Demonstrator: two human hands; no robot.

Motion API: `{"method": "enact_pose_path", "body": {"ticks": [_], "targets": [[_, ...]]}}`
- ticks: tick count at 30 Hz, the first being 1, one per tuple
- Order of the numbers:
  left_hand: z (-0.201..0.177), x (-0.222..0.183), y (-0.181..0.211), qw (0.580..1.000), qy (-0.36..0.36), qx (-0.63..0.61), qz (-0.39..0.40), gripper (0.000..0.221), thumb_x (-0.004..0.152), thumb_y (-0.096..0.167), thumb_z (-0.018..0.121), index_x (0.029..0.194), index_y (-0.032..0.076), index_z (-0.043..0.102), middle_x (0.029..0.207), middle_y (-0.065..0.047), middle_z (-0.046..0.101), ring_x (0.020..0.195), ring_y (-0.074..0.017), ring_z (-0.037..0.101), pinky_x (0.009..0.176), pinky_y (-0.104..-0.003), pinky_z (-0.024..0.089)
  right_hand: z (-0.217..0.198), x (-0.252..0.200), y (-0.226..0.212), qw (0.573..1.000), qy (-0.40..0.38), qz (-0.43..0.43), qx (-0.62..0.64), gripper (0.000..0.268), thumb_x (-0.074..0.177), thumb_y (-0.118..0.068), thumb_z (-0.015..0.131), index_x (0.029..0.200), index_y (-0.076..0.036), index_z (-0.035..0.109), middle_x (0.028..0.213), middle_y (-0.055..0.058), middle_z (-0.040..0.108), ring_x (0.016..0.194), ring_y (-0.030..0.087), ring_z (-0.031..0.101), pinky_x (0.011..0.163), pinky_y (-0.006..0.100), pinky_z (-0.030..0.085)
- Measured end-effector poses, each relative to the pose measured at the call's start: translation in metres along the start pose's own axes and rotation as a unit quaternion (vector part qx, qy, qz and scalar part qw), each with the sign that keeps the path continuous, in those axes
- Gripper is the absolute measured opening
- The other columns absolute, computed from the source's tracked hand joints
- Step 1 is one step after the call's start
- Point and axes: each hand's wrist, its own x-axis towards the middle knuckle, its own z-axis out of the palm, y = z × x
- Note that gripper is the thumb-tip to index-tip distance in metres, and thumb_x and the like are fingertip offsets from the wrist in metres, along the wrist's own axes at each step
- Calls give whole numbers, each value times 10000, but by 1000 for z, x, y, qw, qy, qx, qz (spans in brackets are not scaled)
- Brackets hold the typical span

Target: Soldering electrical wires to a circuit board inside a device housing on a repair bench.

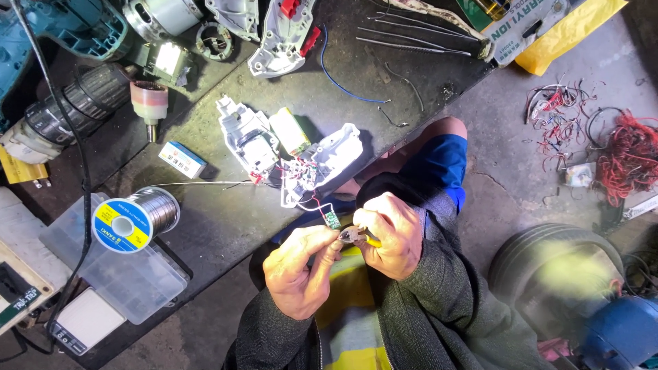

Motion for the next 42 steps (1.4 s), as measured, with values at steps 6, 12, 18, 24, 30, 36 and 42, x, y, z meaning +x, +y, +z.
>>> {"method": "enact_pose_path", "body": {"ticks": [6, 12, 18, 24, 30, 36, 42], "targets": [[0, -3, -4, 998, -31, -36, -31, 60, 939, -3, 653, 997, -13, 639, 715, -57, 554, 557, -137, 459, 533, -273, 403, -1, 0, -4, 999, 4, 19, 29, 227, 1022, -228, 553, 910, -32, 579, 856, 119, 571, 701, 271, 566, 611, 392, 463], [5, -1, -15, 1000, -11, -21, 9, 178, 873, 58, 794, 878, 32, 618, 568, 14, 349, 497, -113, 370, 494, -265, 398, 3, 0, -5, 993, -36, 46, 99, 364, 1048, -331, 488, 898, -9, 568, 863, 136, 552, 731, 292, 591, 659, 401, 481], [9, -5, -25, 999, -5, -46, 20, 431, 878, 12, 756, 673, 95, 386, 571, 37, 303, 489, -116, 255, 441, -271, 273, 3, 0, -5, 990, -53, 68, 114, 405, 1051, -389, 473, 897, -23, 552, 861, 116, 536, 718, 269, 571, 644, 384, 457], [13, -12, -40, 995, 1, -82, 57, 294, 936, -30, 750, 1157, 130, 639, 662, 26, 396, 571, -158, 269, 480, -279, 339, 8, -6, -2, 982, -64, 95, 148, 398, 1040, -403, 502, 904, -32, 549, 865, 104, 562, 713, 247, 570, 645, 370, 455], [-3, -16, -37, 989, 74, -92, -88, 263, 802, -30, 822, 786, 60, 576, 565, 16, 469, 529, -89, 485, 543, -261, 496, -8, -13, 15, 935, 60, 258, 235, 244, 1044, -262, 543, 923, -61, 606, 892, 50, 555, 720, 127, 491, 651, 256, 392], [-15, -7, -28, 960, 54, -173, -215, 63, 929, 33, 654, 922, 31, 716, 727, -29, 587, 588, -82, 506, 542, -236, 415, -9, -18, 26, 898, 44, 328, 291, 291, 1084, -228, 479, 1119, 24, 622, 1037, 128, 639, 922, 195, 651, 861, 289, 574], [-16, -9, -32, 888, 77, -361, -276, 141, 960, 58, 621, 851, -30, 634, 542, -90, 487, 427, -124, 370, 442, -272, 321, -16, -23, 37, 882, 49, 378, 277, 278, 1060, -134, 495, 1230, 74, 566, 1122, 213, 676, 963, 252, 701, 922, 332, 609]]}}
